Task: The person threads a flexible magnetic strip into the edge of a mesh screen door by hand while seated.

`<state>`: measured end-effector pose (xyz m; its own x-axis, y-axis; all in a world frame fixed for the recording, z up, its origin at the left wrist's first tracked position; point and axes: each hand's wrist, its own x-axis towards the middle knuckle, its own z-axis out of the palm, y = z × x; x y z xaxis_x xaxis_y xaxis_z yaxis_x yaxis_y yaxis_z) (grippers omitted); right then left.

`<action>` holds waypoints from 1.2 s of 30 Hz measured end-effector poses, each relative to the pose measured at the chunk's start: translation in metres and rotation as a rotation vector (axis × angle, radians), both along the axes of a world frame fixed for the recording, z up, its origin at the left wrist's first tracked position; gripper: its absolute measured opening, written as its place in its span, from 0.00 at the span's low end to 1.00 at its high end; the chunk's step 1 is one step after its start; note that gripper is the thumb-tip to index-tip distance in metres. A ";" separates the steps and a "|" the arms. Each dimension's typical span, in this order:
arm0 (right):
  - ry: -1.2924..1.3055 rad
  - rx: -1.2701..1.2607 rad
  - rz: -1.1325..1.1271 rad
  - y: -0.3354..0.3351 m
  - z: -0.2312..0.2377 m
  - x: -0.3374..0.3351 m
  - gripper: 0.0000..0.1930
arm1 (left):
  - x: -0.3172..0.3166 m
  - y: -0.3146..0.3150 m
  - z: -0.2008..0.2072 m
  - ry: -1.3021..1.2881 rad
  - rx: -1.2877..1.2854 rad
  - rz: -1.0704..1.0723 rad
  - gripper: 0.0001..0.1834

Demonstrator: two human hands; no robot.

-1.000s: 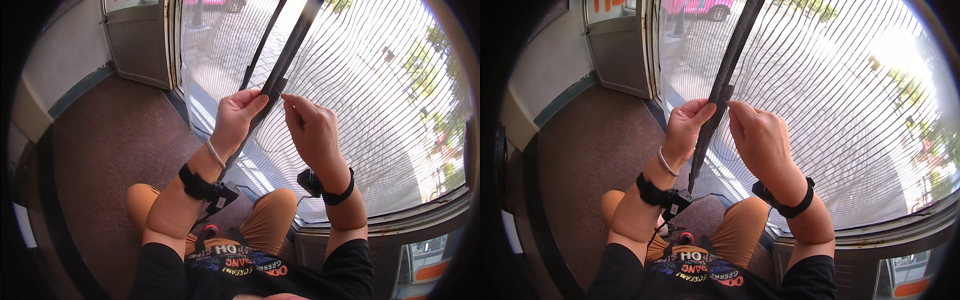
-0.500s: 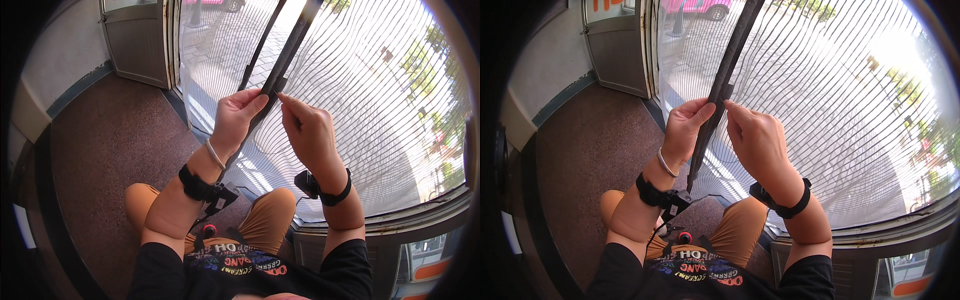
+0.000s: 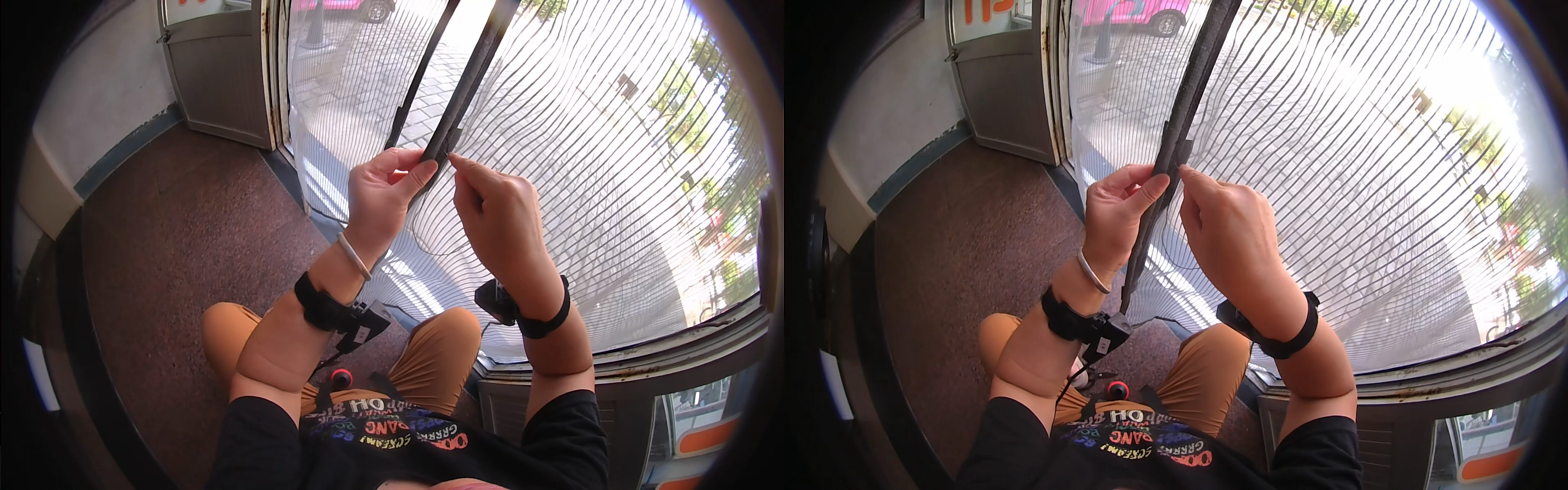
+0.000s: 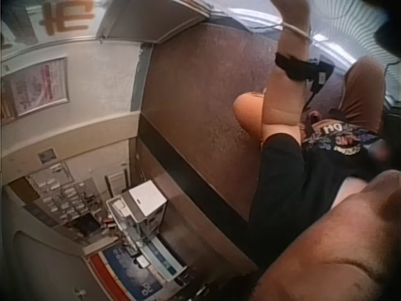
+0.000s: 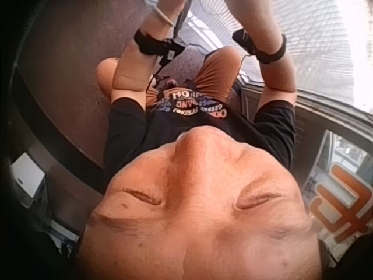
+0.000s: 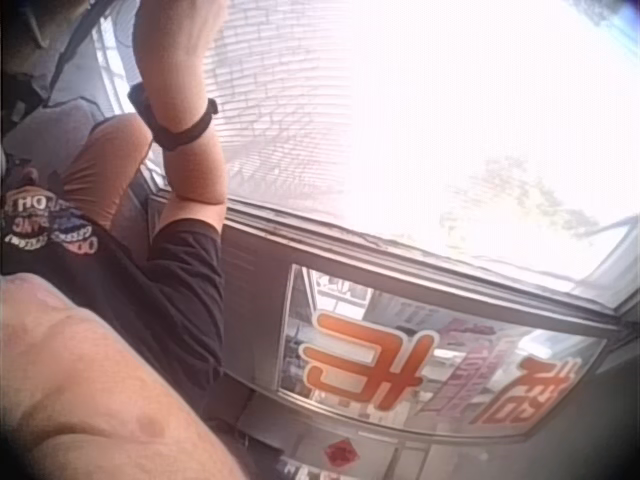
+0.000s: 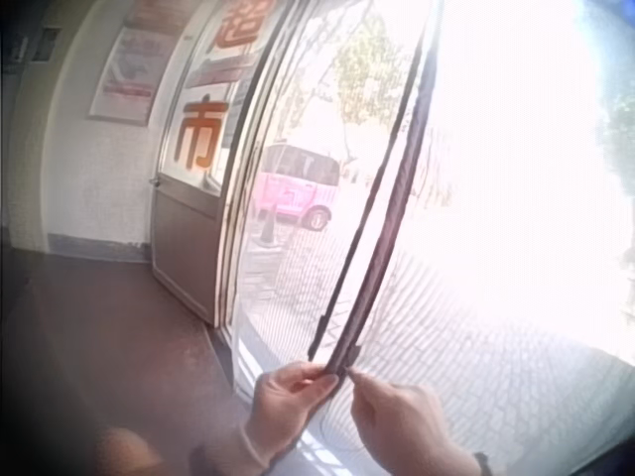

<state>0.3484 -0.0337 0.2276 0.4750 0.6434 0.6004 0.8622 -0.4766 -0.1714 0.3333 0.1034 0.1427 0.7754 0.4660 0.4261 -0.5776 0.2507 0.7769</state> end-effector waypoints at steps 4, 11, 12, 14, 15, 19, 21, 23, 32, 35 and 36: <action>-0.053 -0.073 -0.059 0.002 0.003 -0.002 0.08 | 0.001 -0.007 -0.001 -0.081 0.253 0.343 0.07; -0.281 -0.146 -0.124 0.008 0.000 -0.006 0.09 | -0.002 -0.016 0.001 -0.155 0.344 0.537 0.05; -0.325 -0.146 -0.124 0.008 -0.002 -0.005 0.09 | -0.003 -0.016 0.001 -0.157 0.338 0.537 0.06; -0.327 -0.140 -0.121 0.008 -0.003 -0.004 0.09 | -0.004 -0.017 0.003 -0.153 0.329 0.536 0.05; -0.330 -0.134 -0.116 0.009 -0.004 -0.002 0.09 | -0.003 -0.016 0.002 -0.148 0.330 0.540 0.05; -0.330 -0.110 -0.101 0.014 0.001 0.001 0.06 | -0.003 -0.013 0.001 -0.172 0.347 0.558 0.05; -0.312 -0.082 -0.073 0.016 0.003 0.005 0.04 | -0.003 -0.008 0.000 -0.180 0.368 0.564 0.06; -0.255 -0.040 -0.027 0.020 0.005 0.008 0.03 | -0.005 -0.005 -0.001 -0.180 0.376 0.559 0.06; 0.039 -0.118 -0.071 0.021 0.010 0.012 0.03 | -0.003 -0.004 -0.006 -0.199 0.413 0.464 0.11; 0.067 -0.097 -0.056 0.016 0.008 0.012 0.06 | -0.001 -0.004 -0.012 -0.210 0.457 0.407 0.14; 0.092 -0.148 -0.087 0.012 0.013 0.008 0.06 | 0.001 -0.007 -0.013 -0.227 0.465 0.412 0.13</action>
